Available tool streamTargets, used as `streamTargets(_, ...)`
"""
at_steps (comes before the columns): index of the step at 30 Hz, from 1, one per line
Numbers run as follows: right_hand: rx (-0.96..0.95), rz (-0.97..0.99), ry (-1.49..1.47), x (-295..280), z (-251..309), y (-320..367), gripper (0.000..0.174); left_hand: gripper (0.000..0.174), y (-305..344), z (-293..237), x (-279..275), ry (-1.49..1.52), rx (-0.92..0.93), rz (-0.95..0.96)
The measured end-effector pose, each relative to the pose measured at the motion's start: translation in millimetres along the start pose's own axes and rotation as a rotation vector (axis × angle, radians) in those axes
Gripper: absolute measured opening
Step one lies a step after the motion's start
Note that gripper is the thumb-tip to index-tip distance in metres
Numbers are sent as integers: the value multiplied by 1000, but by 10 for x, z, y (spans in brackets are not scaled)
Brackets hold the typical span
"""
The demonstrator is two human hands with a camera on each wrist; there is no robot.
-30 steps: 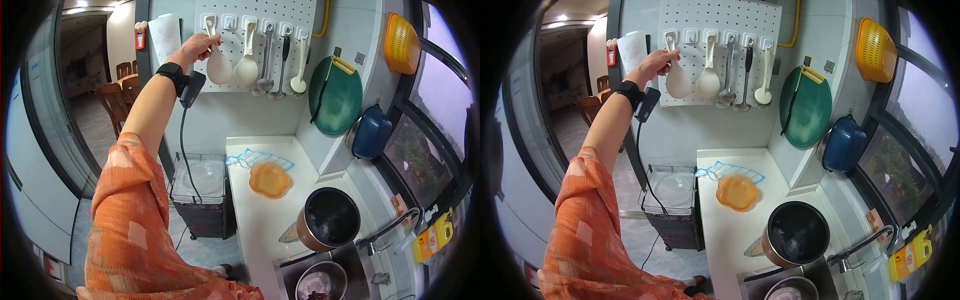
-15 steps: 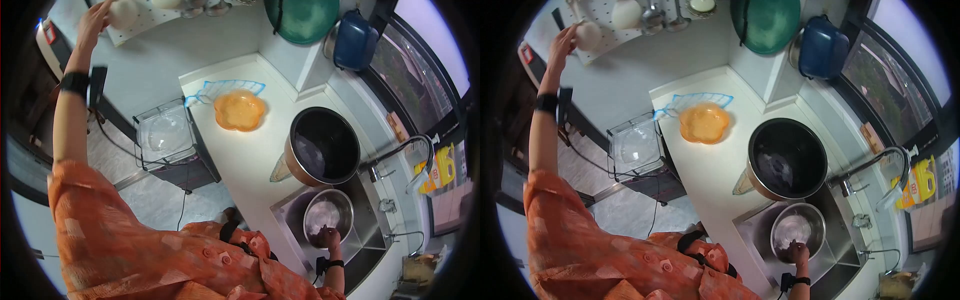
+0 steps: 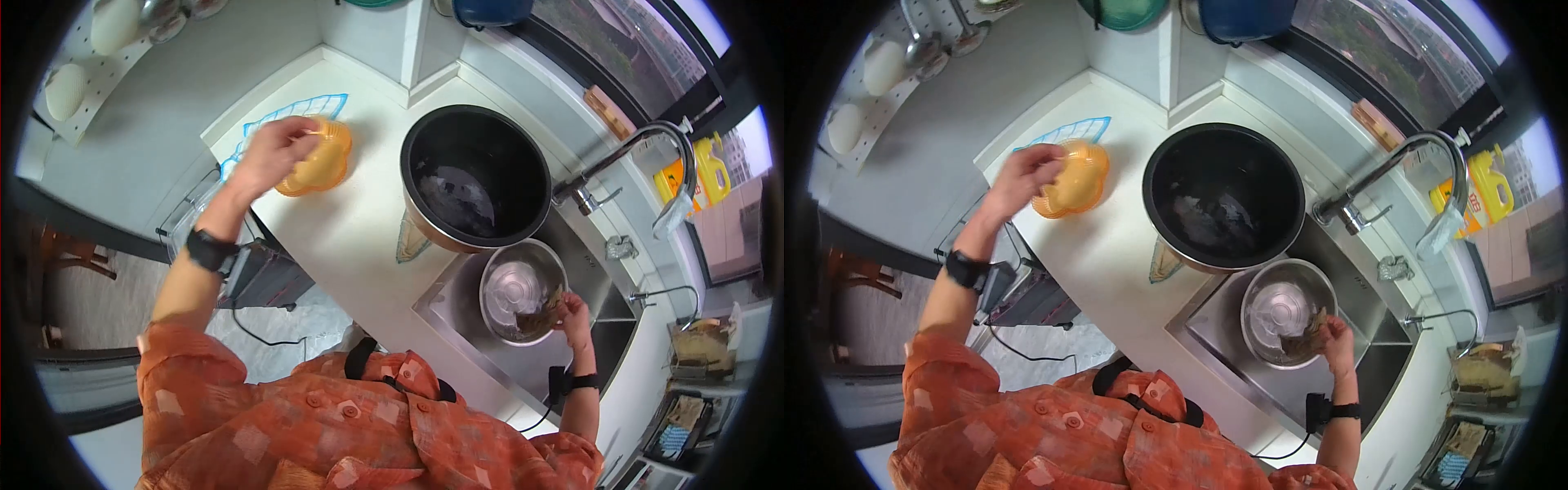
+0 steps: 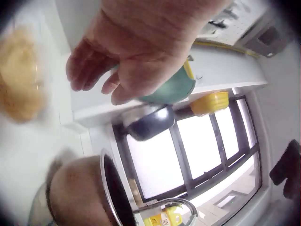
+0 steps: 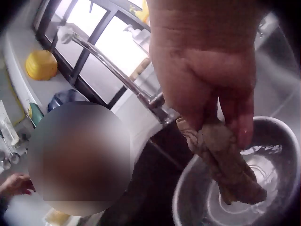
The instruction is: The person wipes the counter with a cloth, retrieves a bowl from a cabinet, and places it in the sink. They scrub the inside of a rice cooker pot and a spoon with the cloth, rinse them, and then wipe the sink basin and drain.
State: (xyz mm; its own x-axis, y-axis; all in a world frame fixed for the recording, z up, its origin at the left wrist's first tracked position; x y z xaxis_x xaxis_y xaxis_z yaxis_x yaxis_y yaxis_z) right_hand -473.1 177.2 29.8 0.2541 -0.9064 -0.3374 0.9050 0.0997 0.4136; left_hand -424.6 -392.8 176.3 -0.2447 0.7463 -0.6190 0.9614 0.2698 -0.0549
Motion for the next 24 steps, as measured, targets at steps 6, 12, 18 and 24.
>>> streamTargets(6,-98,-31,-176,12,773,202,20,48,-662,-306,925,198,-172,218)
streamTargets(12,-292,-46,-366,73,1755,440,28,37,-1018,-308,1377,246,-130,299)
streamTargets(18,-511,-58,-446,337,2556,585,32,42,-821,-423,1464,565,-100,176)
streamTargets(24,-600,90,-22,877,2664,140,32,53,-504,-563,1480,713,5,135)
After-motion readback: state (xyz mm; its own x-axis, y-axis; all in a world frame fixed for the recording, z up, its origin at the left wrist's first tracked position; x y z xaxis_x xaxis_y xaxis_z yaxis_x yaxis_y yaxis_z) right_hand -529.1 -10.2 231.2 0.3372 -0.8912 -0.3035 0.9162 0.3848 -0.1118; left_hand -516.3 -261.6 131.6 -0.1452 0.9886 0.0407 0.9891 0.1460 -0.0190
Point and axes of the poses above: each hand's wrist, its own y-axis away from the middle knuckle, its own x-axis out of the palm, z = x × y, the point moved 2 cm from there along -y, towards the middle knuckle, and after that the axes turned 2 degrees about -y, right-handed, at the moved point
